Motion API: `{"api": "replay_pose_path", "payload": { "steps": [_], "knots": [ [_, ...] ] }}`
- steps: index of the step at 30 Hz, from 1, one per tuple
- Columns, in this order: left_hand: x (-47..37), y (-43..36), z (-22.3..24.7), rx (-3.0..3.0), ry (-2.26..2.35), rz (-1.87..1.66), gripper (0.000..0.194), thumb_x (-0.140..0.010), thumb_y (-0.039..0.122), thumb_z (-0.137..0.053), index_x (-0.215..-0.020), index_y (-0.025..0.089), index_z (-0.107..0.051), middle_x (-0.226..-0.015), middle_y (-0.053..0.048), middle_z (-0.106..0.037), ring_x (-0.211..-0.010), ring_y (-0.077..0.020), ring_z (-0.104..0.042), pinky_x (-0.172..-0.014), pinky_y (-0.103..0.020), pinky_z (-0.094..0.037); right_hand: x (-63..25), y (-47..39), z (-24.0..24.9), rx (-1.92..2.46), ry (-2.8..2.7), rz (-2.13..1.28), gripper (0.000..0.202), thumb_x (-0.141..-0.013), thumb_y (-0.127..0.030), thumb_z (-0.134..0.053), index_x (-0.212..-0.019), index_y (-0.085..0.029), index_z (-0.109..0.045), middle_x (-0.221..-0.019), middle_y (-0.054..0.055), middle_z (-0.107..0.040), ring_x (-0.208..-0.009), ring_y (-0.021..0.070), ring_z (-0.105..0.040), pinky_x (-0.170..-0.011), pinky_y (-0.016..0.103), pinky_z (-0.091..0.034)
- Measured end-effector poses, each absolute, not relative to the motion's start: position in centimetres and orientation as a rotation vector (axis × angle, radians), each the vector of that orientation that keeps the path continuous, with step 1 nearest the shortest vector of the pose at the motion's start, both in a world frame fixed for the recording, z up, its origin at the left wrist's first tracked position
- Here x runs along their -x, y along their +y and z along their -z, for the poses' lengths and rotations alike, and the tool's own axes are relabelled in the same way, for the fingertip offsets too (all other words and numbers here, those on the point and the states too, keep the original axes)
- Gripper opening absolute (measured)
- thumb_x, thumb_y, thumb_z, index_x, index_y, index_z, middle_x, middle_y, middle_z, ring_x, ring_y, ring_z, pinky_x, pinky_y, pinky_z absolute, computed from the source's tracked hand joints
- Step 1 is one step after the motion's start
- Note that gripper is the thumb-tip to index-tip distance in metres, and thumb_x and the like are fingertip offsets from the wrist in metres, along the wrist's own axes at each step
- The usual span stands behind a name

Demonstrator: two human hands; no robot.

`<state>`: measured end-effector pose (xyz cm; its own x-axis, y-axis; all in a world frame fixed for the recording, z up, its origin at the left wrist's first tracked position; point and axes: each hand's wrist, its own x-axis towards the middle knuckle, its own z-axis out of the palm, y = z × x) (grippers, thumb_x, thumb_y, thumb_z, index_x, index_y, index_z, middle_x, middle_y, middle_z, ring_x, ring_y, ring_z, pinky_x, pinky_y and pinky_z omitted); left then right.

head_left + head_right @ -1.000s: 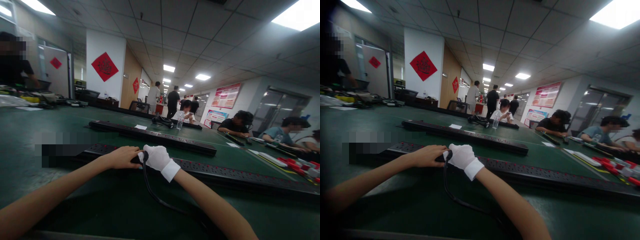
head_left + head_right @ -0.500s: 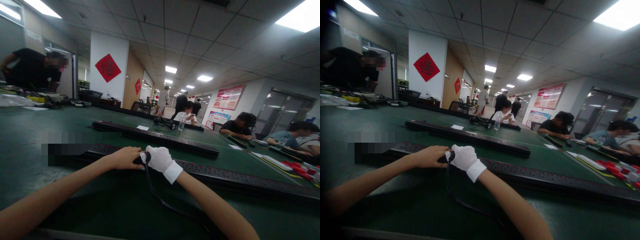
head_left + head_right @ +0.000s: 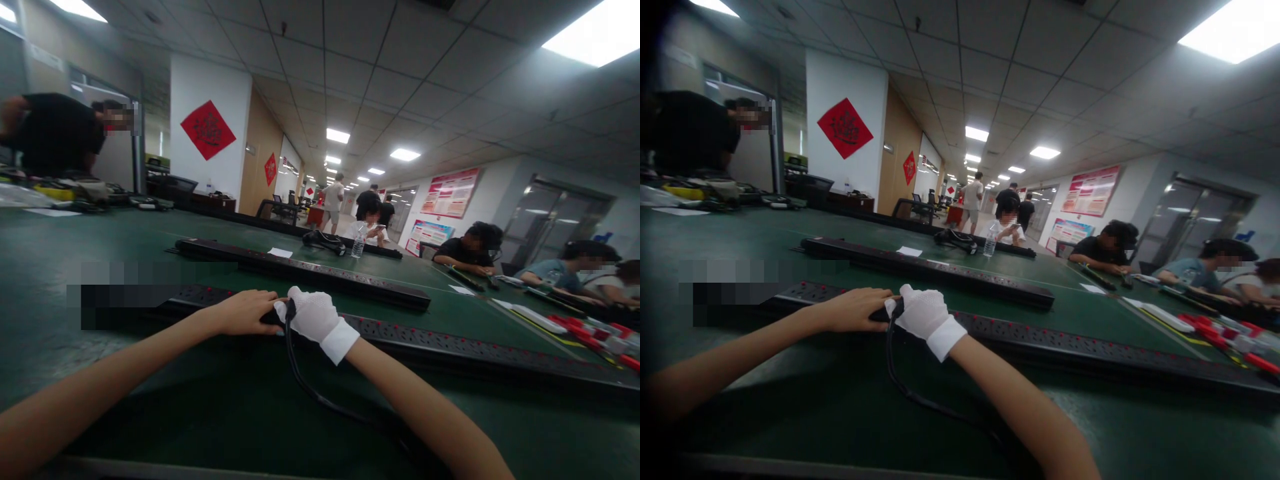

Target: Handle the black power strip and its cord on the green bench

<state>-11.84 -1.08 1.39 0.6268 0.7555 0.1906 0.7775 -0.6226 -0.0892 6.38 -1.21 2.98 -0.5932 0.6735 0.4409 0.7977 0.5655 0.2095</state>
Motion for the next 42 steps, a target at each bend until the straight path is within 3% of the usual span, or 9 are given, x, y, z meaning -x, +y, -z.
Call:
{"api": "replay_pose_path", "payload": {
  "steps": [4,9,42],
  "knots": [
    [11.82,-1.09,-1.42,2.684,-1.289,0.204,0.052,-0.077,0.057,-0.042,-0.116,0.023,-0.045,-0.105,-0.007,-0.054,-0.089,-0.0224,-0.054,-0.079,-0.033,-0.038,-6.37,-1.13,-3.0,1.205,-2.497,0.546,0.05,-0.086,-0.053,-0.021,-0.115,-0.021,-0.045,-0.08,0.007,-0.065,-0.07,0.0186,-0.062,-0.06,0.027,-0.041],
    [11.76,-1.15,-1.48,2.685,-1.269,0.189,0.047,-0.078,0.057,-0.042,-0.106,0.021,-0.052,-0.1,-0.006,-0.054,-0.089,-0.0218,-0.054,-0.08,-0.033,-0.038,-6.16,-0.81,-3.02,1.208,-2.532,0.51,0.047,-0.087,-0.05,-0.02,-0.091,-0.021,-0.057,-0.077,0.006,-0.065,-0.071,0.018,-0.062,-0.059,0.026,-0.041],
    [11.61,-1.29,-1.44,2.693,-1.323,0.225,0.044,-0.076,0.055,-0.046,-0.104,0.022,-0.054,-0.1,-0.006,-0.054,-0.088,-0.0222,-0.053,-0.082,-0.034,-0.037,-6.34,-0.65,-2.61,1.191,-2.454,0.564,0.043,-0.085,-0.051,-0.026,-0.084,-0.019,-0.055,-0.073,0.006,-0.064,-0.066,0.0185,-0.062,-0.056,0.026,-0.042]
  ]
}}
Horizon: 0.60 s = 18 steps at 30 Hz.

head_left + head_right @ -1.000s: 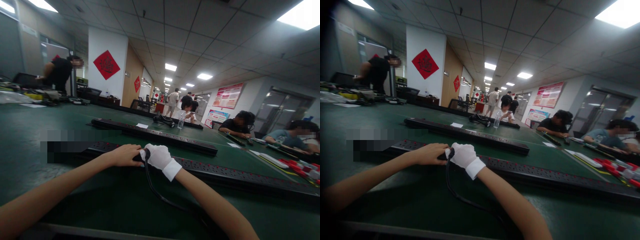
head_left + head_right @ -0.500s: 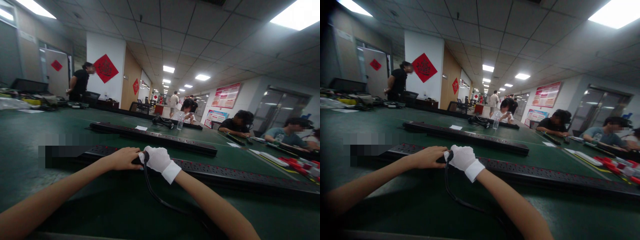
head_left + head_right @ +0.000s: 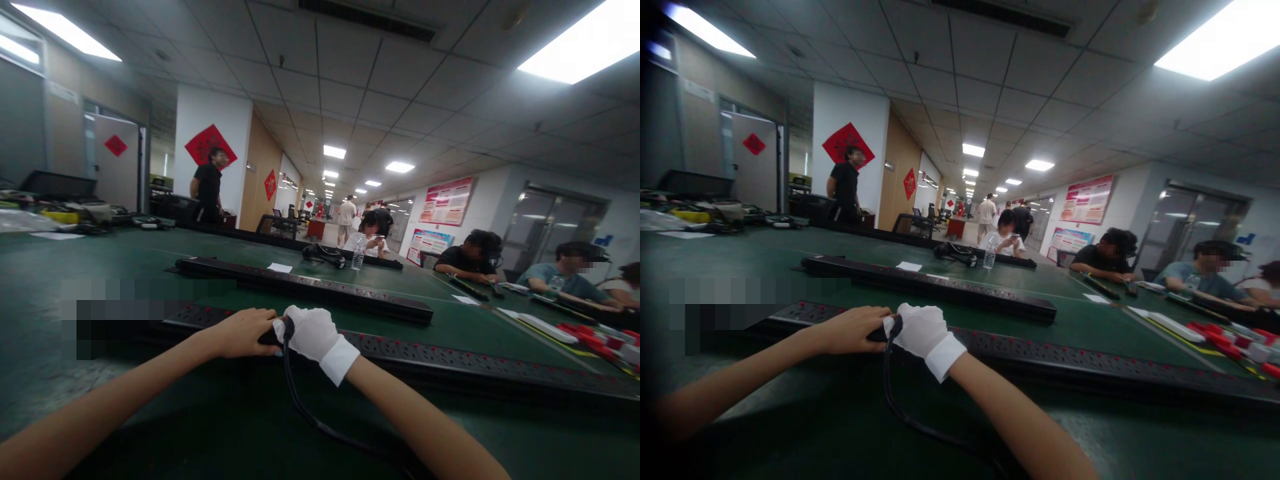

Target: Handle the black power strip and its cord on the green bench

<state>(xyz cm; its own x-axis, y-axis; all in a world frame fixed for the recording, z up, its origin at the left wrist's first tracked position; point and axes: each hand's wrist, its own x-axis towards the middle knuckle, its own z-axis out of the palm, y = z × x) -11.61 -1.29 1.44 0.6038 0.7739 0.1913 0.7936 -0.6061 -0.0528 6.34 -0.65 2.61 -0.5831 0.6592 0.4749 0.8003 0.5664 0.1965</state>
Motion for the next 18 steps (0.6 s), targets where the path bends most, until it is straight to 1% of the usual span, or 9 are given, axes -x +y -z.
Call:
{"api": "replay_pose_path", "payload": {
  "steps": [5,13,18],
  "knots": [
    [11.65,-1.28,-1.35,2.686,-1.297,0.238,0.041,-0.077,0.053,-0.047,-0.103,0.021,-0.054,-0.099,-0.006,-0.054,-0.088,-0.0216,-0.053,-0.082,-0.033,-0.037,-6.29,-0.62,-2.46,1.191,-2.429,0.581,0.042,-0.085,-0.05,-0.026,-0.082,-0.02,-0.055,-0.071,0.005,-0.064,-0.063,0.0193,-0.062,-0.055,0.027,-0.041],
    [11.66,-1.21,-1.33,2.69,-1.295,0.235,0.044,-0.076,0.055,-0.046,-0.103,0.021,-0.054,-0.098,-0.007,-0.054,-0.088,-0.0223,-0.053,-0.082,-0.034,-0.037,-6.15,-1.04,-2.87,1.246,-2.444,0.566,0.039,-0.085,-0.047,-0.029,-0.084,-0.019,-0.056,-0.075,0.007,-0.064,-0.066,0.0186,-0.062,-0.058,0.026,-0.042],
    [11.63,-1.23,-1.26,2.684,-1.295,0.253,0.043,-0.076,0.056,-0.045,-0.102,0.022,-0.054,-0.098,-0.006,-0.054,-0.086,-0.0222,-0.054,-0.079,-0.034,-0.038,-6.19,-1.09,-2.93,1.241,-2.452,0.553,0.039,-0.086,-0.046,-0.028,-0.084,-0.019,-0.055,-0.074,0.006,-0.064,-0.066,0.0181,-0.062,-0.057,0.026,-0.042]
  ]
}}
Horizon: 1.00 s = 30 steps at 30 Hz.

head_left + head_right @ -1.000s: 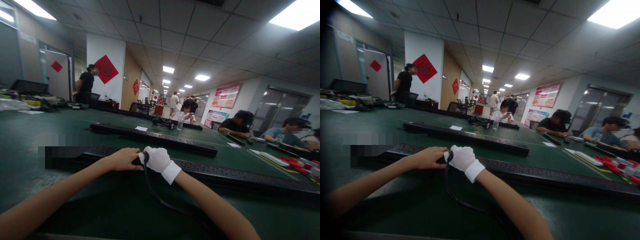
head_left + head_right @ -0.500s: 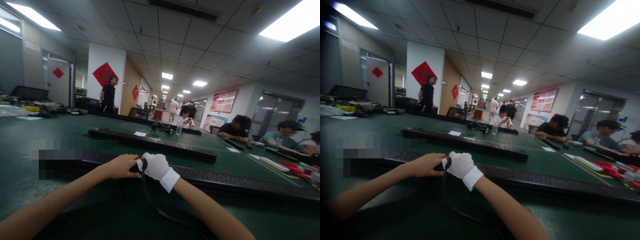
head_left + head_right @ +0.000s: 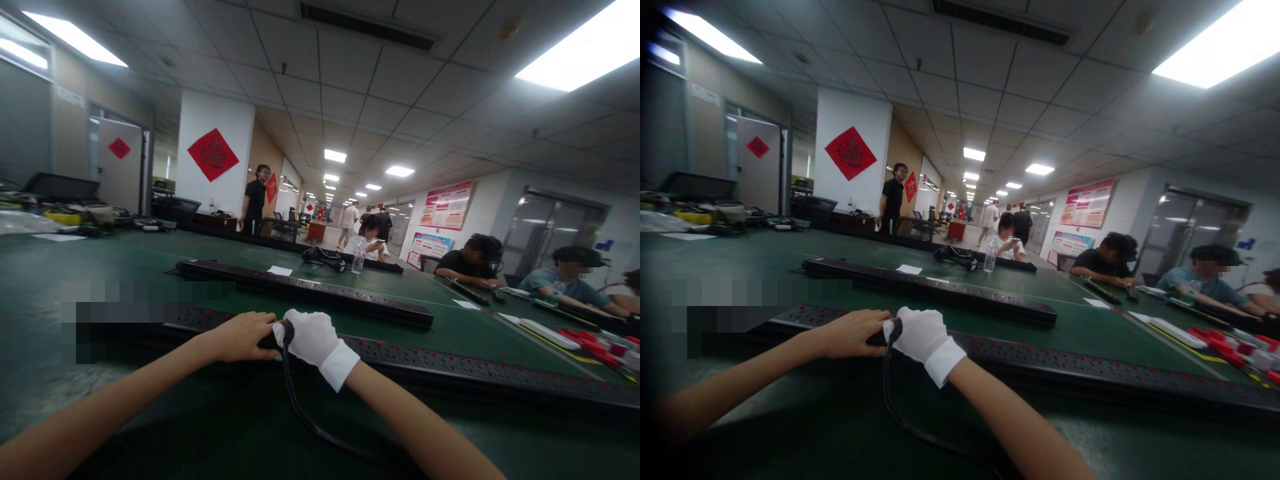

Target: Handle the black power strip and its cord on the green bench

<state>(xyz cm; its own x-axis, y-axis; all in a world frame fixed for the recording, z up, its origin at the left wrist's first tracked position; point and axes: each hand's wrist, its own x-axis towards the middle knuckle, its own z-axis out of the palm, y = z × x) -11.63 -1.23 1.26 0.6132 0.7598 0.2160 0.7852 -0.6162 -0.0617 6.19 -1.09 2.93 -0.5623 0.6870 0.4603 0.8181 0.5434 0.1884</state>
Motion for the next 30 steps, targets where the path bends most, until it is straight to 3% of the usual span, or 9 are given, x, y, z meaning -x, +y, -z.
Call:
{"api": "replay_pose_path", "payload": {
  "steps": [30],
  "knots": [
    [11.78,-1.1,-1.16,2.672,-1.277,0.23,0.042,-0.077,0.053,-0.047,-0.104,0.022,-0.053,-0.102,-0.006,-0.054,-0.089,-0.0217,-0.053,-0.082,-0.032,-0.037,-6.32,-0.69,-2.48,1.2,-2.448,0.562,0.043,-0.085,-0.05,-0.023,-0.084,-0.021,-0.055,-0.075,0.006,-0.065,-0.066,0.0191,-0.062,-0.058,0.028,-0.041]
  ]
}}
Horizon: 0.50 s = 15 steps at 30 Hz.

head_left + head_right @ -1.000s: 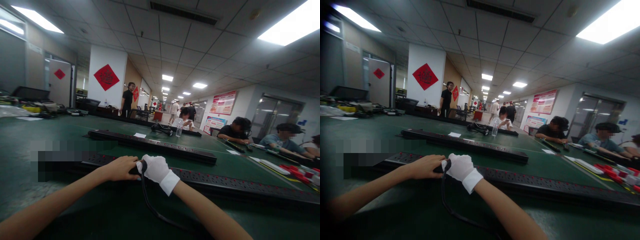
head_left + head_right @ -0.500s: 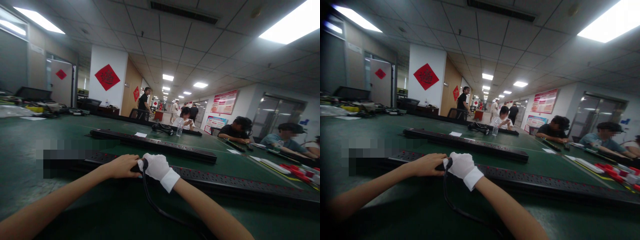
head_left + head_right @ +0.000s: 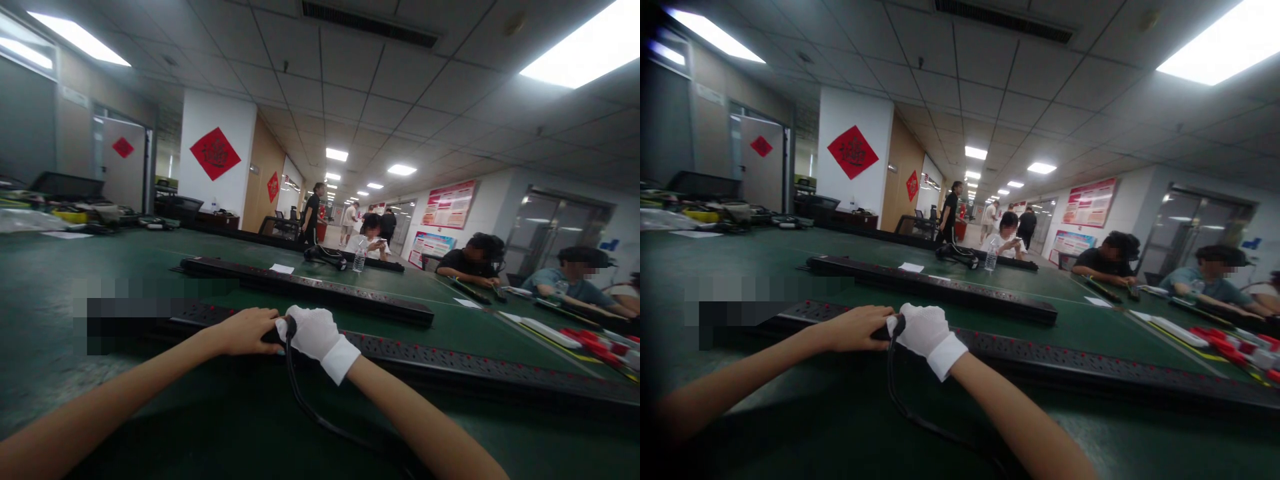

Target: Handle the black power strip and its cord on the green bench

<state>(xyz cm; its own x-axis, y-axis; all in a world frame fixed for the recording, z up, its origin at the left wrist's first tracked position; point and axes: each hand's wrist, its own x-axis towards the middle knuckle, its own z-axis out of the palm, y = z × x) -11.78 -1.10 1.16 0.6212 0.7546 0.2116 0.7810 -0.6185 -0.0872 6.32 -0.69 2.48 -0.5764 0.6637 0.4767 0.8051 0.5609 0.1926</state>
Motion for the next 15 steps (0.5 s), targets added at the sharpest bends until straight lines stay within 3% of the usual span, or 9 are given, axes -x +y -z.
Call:
{"api": "replay_pose_path", "payload": {
  "steps": [15],
  "knots": [
    [11.59,-1.21,-1.33,2.674,-1.299,0.227,0.041,-0.076,0.053,-0.047,-0.101,0.021,-0.055,-0.099,-0.006,-0.055,-0.087,-0.0218,-0.054,-0.08,-0.033,-0.038,-6.24,-0.81,-2.72,1.227,-2.471,0.541,0.044,-0.085,-0.051,-0.025,-0.085,-0.019,-0.056,-0.075,0.007,-0.064,-0.067,0.0177,-0.062,-0.058,0.026,-0.042]
  ]
}}
